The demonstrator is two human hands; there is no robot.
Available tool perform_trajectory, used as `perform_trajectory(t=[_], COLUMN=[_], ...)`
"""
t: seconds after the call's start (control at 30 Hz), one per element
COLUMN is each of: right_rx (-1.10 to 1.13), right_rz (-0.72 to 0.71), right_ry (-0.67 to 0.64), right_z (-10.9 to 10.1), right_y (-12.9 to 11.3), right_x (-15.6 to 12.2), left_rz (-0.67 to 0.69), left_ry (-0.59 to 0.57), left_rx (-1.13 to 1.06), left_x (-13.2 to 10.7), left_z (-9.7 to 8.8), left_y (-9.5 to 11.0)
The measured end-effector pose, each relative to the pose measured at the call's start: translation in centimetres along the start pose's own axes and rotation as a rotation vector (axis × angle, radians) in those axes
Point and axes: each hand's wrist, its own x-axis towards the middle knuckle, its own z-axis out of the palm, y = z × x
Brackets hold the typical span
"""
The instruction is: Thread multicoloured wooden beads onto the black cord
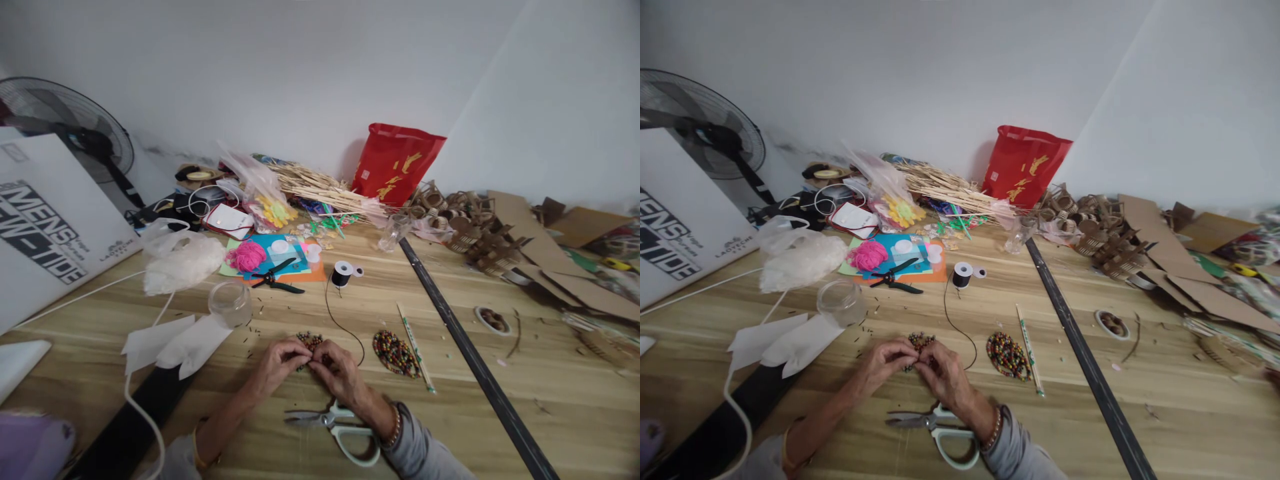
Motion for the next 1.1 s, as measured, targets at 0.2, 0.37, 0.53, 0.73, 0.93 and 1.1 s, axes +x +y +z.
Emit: perform_trajectory(t=[0.2, 0.37, 0.53, 0.73, 0.93, 1.1], right_rx=[0.002, -0.004, 0.026, -0.024, -0.105, -0.039], right_rz=[-0.014, -0.025, -0.067, -0.091, -0.125, -0.094], right_ry=[-0.004, -0.013, -0.039, -0.043, -0.066, -0.06], right_z=[0.0, -0.1, -0.2, -0.3, -0.7, -0.6], right_y=[0.0, -0.4, -0.4, -0.7, -1.5, -1.3], right_x=[0.0, 0.1, 0.2, 0.3, 0.6, 0.4], left_rz=[-0.013, -0.095, -0.154, -0.197, -0.186, -0.202], left_ry=[-0.003, -0.014, -0.003, 0.026, 0.085, 0.061], left_rx=[0.002, -0.046, -0.134, -0.139, -0.168, -0.181], left_x=[-0.1, -0.2, -0.2, -0.2, 0.0, 0.0], left_z=[0.0, 0.2, 0.3, 0.2, 0.1, 0.1], left_y=[-0.5, -0.5, -0.6, -0.2, 0.4, 0.4])
